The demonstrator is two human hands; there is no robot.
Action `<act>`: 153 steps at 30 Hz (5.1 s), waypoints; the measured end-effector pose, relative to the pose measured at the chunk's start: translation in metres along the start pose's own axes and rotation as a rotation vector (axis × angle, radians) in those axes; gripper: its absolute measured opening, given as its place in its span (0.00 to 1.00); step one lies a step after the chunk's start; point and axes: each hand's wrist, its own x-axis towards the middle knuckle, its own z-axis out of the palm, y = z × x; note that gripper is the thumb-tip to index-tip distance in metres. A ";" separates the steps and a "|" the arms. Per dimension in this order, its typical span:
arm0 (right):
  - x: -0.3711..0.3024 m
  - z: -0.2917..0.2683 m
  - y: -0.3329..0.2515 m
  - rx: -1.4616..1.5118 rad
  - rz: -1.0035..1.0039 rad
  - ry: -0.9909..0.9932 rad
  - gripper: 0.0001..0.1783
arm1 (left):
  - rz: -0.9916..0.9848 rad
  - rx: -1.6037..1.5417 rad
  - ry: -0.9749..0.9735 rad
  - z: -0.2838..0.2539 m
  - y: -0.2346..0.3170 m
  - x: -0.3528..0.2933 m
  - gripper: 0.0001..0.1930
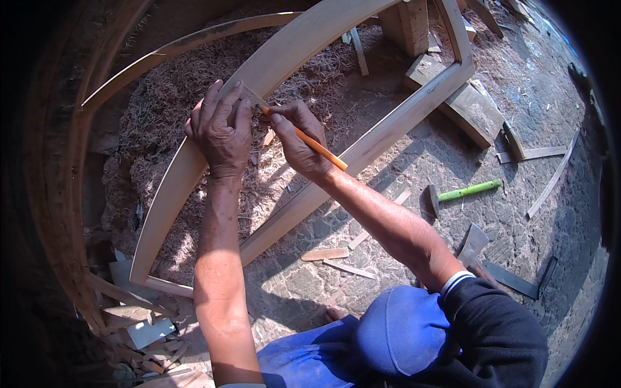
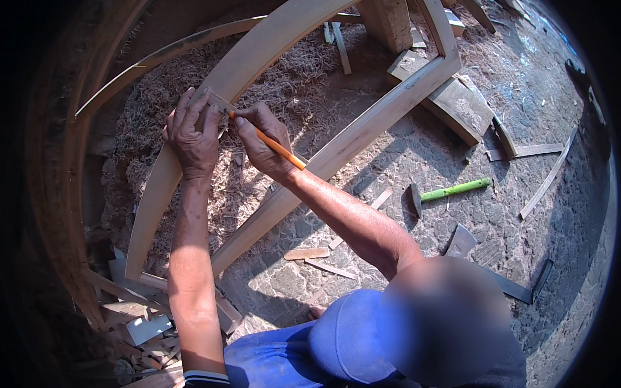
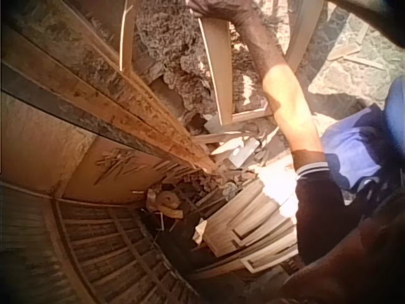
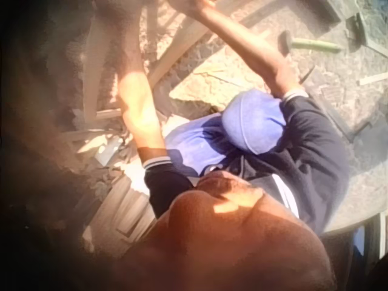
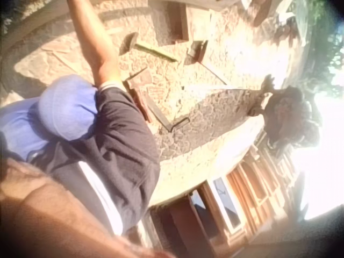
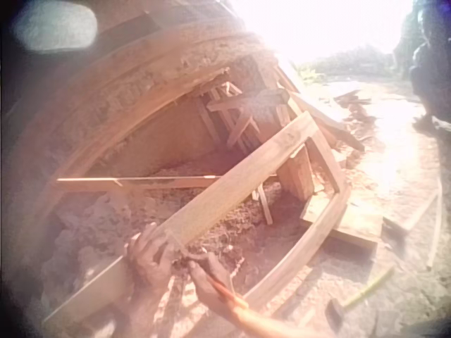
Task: The person assembles a curved wooden frame by hand, using a hammer to tap pieces into place. They measure and mark the wood with a pencil and ruler, then fit small wooden strips into the frame structure.
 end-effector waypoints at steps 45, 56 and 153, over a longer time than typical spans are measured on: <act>-0.016 -0.023 -0.001 -0.528 -0.027 0.039 0.09 | -0.003 0.035 0.066 -0.009 0.017 -0.007 0.26; -0.059 -0.023 -0.029 -0.488 -0.102 -0.134 0.12 | -0.807 -1.176 -0.034 -0.047 0.090 -0.045 0.23; 0.076 -0.332 -0.321 -1.803 -0.220 -0.333 0.10 | -0.522 -1.192 -0.486 0.203 0.409 -0.026 0.29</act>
